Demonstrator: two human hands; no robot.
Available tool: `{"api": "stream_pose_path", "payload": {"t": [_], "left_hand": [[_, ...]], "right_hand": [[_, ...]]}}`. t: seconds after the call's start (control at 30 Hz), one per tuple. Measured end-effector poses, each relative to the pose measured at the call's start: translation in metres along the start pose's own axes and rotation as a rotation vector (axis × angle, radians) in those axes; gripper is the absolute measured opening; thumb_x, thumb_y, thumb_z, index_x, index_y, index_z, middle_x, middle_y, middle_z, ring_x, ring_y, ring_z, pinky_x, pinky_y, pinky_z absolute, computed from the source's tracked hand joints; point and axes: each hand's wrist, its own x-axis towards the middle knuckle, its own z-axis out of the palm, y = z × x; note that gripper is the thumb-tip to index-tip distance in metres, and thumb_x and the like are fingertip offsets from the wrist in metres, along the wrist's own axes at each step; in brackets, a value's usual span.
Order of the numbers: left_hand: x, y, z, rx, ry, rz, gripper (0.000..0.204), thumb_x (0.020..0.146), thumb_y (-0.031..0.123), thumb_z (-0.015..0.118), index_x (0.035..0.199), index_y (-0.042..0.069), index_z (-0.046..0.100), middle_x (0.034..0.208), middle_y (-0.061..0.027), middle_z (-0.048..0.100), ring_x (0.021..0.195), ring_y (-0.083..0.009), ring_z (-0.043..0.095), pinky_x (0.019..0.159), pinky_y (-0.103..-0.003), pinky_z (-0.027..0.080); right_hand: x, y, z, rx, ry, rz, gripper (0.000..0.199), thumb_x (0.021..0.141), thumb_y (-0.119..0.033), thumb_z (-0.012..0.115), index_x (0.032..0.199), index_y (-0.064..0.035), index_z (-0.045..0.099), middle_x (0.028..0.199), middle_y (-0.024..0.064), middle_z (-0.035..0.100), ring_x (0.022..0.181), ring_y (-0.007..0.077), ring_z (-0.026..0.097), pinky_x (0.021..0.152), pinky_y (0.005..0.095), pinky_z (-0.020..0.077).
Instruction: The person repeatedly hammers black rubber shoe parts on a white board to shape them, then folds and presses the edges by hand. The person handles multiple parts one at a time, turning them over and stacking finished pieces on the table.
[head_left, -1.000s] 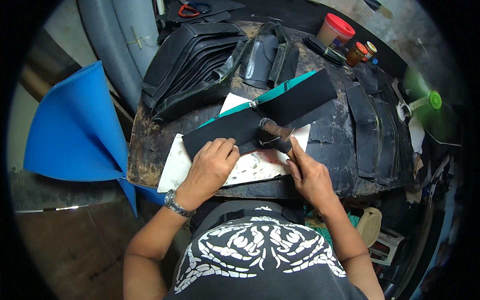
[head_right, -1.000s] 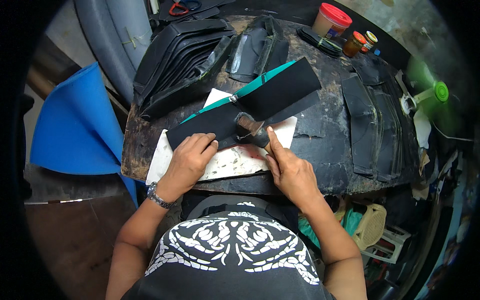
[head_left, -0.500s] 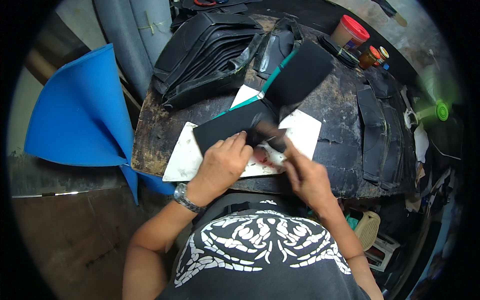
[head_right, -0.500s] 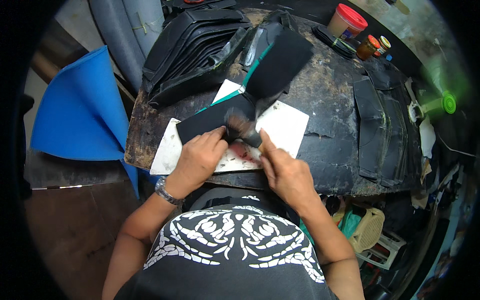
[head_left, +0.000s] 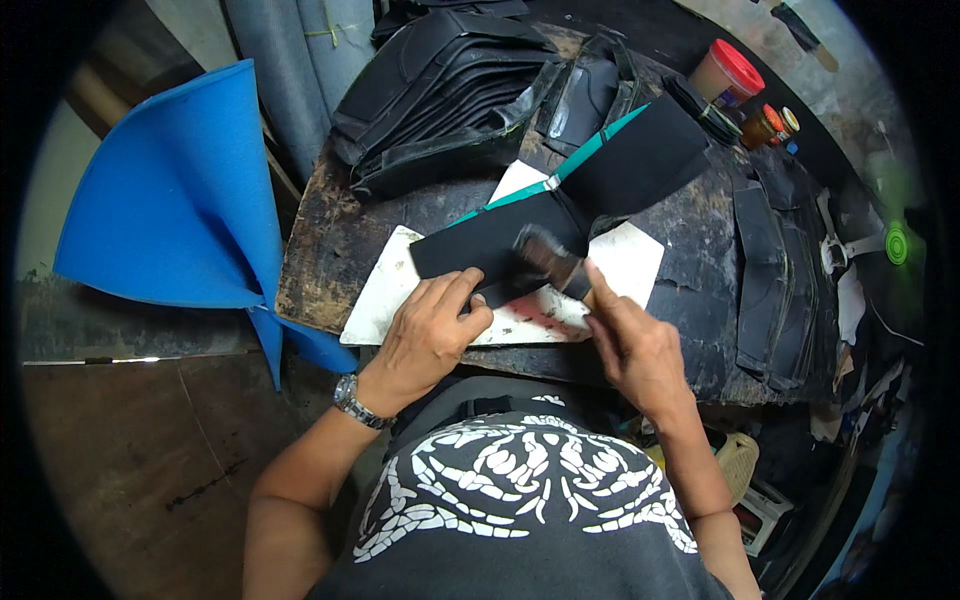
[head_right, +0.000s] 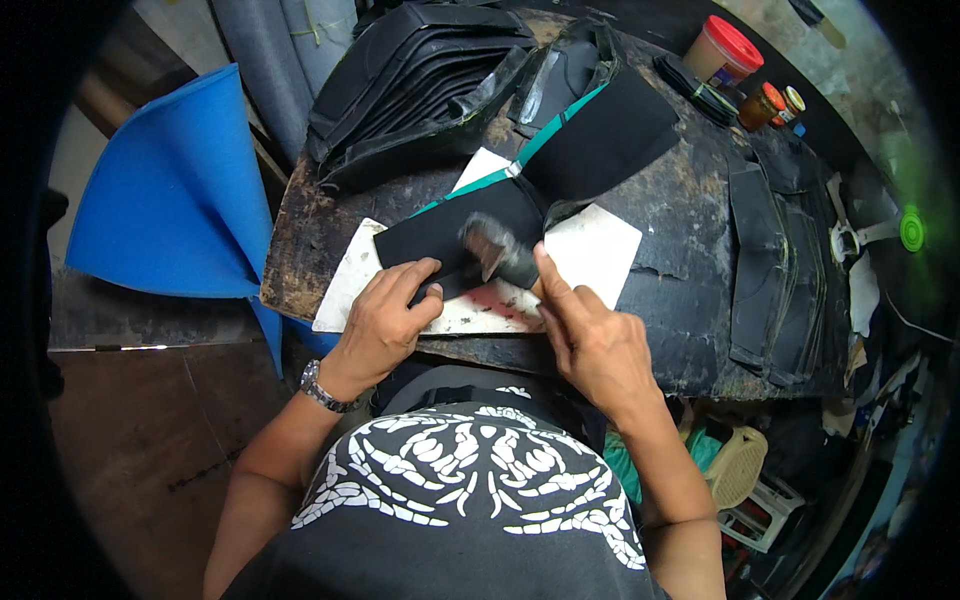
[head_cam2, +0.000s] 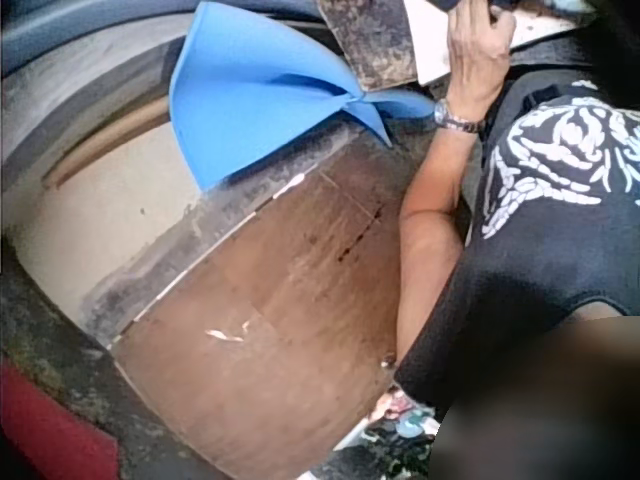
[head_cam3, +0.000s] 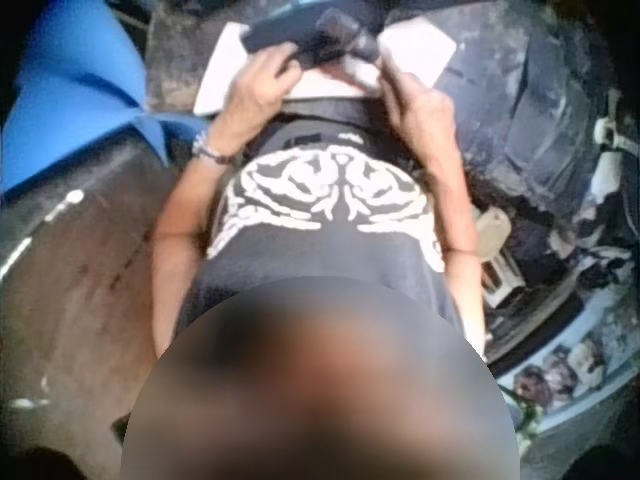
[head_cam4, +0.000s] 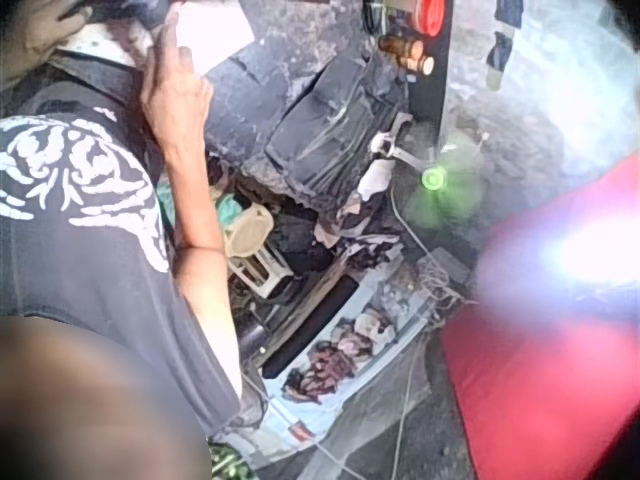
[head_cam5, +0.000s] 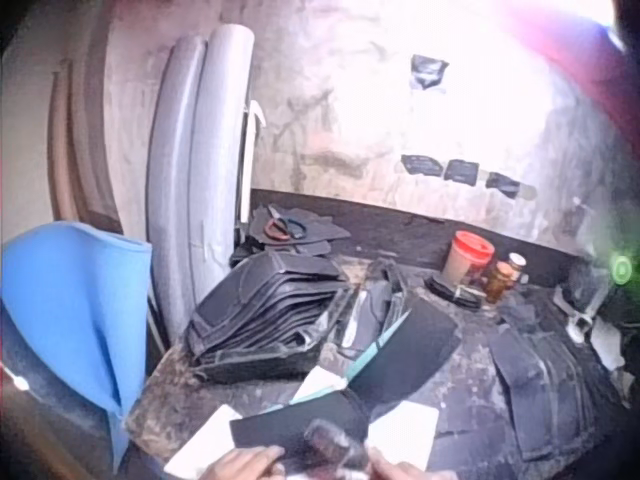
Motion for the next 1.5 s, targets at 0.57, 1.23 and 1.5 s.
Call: {"api": "stream_pose_path", "payload": {"t": [0.57,1.23,1.5], "left_hand": [[-0.030,-0.018,-0.012,-0.216,-0.010,-0.088,0.033,0.080,-0.011,0.071,0.111,0.001,0.071,0.133,-0.0188,0.061,0.116,-0.0338,0.066,0.093,-0.039,0.057],[-0.050,-0.010,-0.009,-0.221,0.051,-0.180,0.021,0.079,0.002,0.076,0.100,0.005,0.075,0.134,-0.0208,0.054,0.124,-0.0388,0.057,0.104,-0.046,0.048],[-0.054,-0.013,-0.011,-0.350,0.043,-0.263,0.019,0.079,-0.001,0.076,0.098,0.002,0.076,0.135,-0.0220,0.055,0.125,-0.0388,0.058,0.105,-0.044,0.050]], "right_hand": [[0.008,-0.011,0.004,-0.110,-0.075,0.000,0.066,0.095,-0.012,0.067,0.157,-0.0191,0.044,0.092,0.0144,0.070,0.075,0.0348,0.070,0.068,0.0434,0.0564],[0.021,-0.025,0.012,0.168,-0.111,-0.221,0.071,0.092,-0.015,0.072,0.157,-0.0241,0.045,0.083,0.0084,0.066,0.061,0.0289,0.067,0.058,0.0420,0.0548],[0.021,-0.032,0.012,0.211,-0.102,-0.203,0.069,0.093,-0.018,0.071,0.157,-0.0251,0.045,0.082,0.0106,0.068,0.064,0.0308,0.068,0.061,0.0432,0.0542]]}}
